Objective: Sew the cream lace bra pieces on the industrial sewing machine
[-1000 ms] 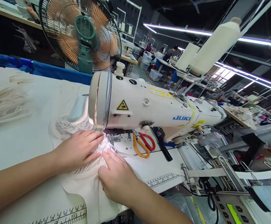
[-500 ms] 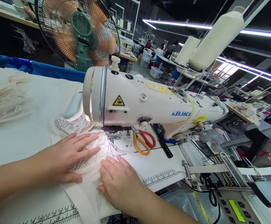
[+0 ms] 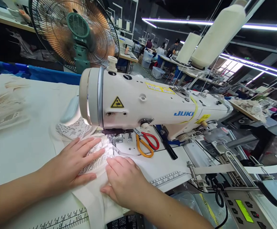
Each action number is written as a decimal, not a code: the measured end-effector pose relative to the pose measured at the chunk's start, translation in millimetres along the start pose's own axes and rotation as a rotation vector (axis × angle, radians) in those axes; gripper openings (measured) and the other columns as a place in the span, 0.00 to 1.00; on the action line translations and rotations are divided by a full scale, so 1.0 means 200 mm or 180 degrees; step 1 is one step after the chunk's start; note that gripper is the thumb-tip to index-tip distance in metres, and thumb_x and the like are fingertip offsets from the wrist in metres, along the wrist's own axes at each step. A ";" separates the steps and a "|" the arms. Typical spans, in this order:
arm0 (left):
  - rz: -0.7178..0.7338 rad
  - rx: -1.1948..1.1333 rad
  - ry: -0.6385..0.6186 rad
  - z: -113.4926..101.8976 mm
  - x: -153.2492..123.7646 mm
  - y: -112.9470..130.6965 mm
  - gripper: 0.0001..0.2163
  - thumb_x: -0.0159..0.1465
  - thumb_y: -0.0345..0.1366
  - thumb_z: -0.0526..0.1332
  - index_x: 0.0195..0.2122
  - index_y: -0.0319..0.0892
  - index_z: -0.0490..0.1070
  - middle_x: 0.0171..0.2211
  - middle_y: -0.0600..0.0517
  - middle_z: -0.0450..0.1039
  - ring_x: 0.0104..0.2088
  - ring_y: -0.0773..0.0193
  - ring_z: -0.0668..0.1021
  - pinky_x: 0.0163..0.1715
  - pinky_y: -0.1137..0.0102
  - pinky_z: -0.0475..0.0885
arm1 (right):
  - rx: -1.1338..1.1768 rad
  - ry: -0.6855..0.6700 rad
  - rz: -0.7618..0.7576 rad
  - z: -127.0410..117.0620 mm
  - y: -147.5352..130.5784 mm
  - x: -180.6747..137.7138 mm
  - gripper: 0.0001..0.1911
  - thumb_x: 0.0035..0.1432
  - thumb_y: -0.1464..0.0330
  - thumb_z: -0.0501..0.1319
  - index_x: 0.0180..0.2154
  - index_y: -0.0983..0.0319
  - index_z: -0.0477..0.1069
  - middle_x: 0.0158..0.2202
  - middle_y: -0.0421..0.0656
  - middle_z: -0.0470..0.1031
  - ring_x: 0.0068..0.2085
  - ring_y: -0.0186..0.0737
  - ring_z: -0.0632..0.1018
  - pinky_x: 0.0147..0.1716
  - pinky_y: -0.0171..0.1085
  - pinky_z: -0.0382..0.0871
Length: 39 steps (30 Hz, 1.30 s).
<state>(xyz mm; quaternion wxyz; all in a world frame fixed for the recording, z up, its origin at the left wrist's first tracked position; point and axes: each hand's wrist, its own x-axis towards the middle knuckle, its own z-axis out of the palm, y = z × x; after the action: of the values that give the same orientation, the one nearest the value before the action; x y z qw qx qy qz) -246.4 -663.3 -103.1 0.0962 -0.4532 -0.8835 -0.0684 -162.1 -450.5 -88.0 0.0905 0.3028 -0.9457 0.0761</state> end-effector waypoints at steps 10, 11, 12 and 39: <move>-0.0021 -0.0103 0.0096 0.01 0.03 -0.03 0.25 0.60 0.49 0.60 0.55 0.44 0.69 0.60 0.38 0.62 0.59 0.40 0.65 0.56 0.41 0.58 | -0.0015 -0.0185 0.0026 -0.01 0.04 0.05 0.24 0.58 0.56 0.61 0.48 0.69 0.70 0.55 0.50 0.71 0.54 0.48 0.68 0.48 0.45 0.68; -0.0039 -0.0123 0.0107 0.01 0.04 -0.04 0.25 0.60 0.49 0.60 0.55 0.44 0.69 0.60 0.38 0.62 0.59 0.40 0.65 0.56 0.41 0.58 | -0.0077 -0.0188 0.0039 -0.01 0.04 0.05 0.24 0.58 0.56 0.60 0.48 0.68 0.70 0.55 0.49 0.71 0.53 0.48 0.69 0.45 0.45 0.70; -0.0054 -0.0144 0.0112 0.01 0.05 -0.05 0.24 0.59 0.49 0.60 0.55 0.44 0.69 0.60 0.38 0.62 0.59 0.40 0.65 0.56 0.41 0.57 | -0.0145 -0.0188 0.0057 -0.01 0.05 0.06 0.23 0.58 0.56 0.60 0.47 0.68 0.70 0.56 0.48 0.71 0.51 0.48 0.70 0.43 0.44 0.71; 0.0015 -0.0578 -0.0536 0.04 0.26 -0.39 0.23 0.59 0.52 0.56 0.53 0.49 0.70 0.45 0.46 0.73 0.43 0.50 0.76 0.37 0.65 0.70 | -0.0548 -0.0586 0.0273 0.02 0.04 0.18 0.32 0.60 0.49 0.53 0.55 0.67 0.67 0.61 0.53 0.63 0.29 0.39 0.78 0.19 0.37 0.69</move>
<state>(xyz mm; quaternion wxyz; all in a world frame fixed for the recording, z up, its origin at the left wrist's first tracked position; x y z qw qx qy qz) -340.1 -665.9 -101.3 -0.0197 -0.4663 -0.8776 -0.1096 -194.9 -465.4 -85.2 0.0256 0.2590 -0.9651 -0.0297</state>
